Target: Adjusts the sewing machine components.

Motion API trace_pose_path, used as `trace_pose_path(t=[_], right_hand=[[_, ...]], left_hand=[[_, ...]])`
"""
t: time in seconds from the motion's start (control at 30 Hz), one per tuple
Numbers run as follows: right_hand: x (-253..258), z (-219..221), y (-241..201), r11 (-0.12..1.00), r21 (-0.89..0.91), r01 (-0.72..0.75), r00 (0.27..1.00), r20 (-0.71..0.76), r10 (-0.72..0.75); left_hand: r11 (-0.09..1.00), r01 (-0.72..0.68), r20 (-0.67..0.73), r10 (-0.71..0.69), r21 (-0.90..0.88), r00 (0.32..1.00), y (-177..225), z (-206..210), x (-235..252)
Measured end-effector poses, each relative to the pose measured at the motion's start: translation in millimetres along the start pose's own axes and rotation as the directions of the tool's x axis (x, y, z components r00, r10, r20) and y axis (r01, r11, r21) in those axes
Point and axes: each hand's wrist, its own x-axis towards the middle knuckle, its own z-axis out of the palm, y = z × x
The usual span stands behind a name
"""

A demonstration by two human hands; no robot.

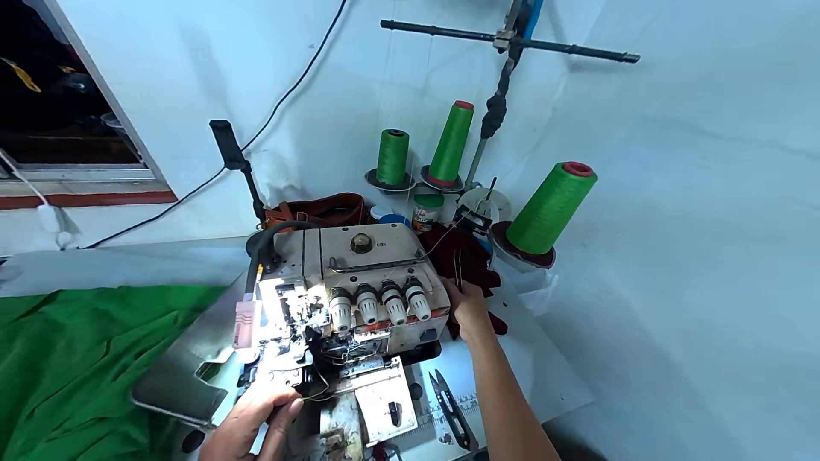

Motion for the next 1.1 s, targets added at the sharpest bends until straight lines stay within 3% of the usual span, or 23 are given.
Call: trace_pose_path(t=[0.33, 0.47, 0.53, 0.63, 0.7, 0.77, 1.1], right_hand=[[-13, 6, 25, 0.984, 0.157, 0.085, 0.995, -0.064, -0.075], [-40, 4, 4, 0.981, -0.186, 0.049, 0.956, -0.277, -0.1], [-73, 5, -5, 0.956, -0.257, 0.141, 0.92, -0.323, -0.222], [-136, 20, -6, 0.887, -0.271, 0.375, 0.87, -0.229, -0.437], [-170, 35, -5, 0.87, -0.146, 0.471, 0.863, -0.126, -0.489], [-193, 46, -14, 0.849, -0.134, 0.51, 0.849, -0.079, -0.523], [-201, 62, -19, 0.74, -0.253, 0.624, 0.78, 0.144, -0.609]], left_hand=[[0.998, 0.057, -0.002, -0.057, -0.015, 0.998, 4, -3, 3], [0.992, 0.121, 0.011, -0.122, 0.018, 0.993, 9, -6, 9], [0.99, 0.143, 0.012, -0.143, 0.006, 0.99, 9, -7, 11], [0.986, 0.163, -0.005, -0.164, -0.012, 0.987, 10, -6, 11], [0.986, 0.164, -0.01, -0.164, 0.002, 0.986, 10, -5, 10], [0.986, 0.168, -0.017, -0.168, 0.008, 0.986, 10, -4, 11], [0.98, 0.201, -0.024, -0.201, -0.009, 0.979, 12, -4, 12]])
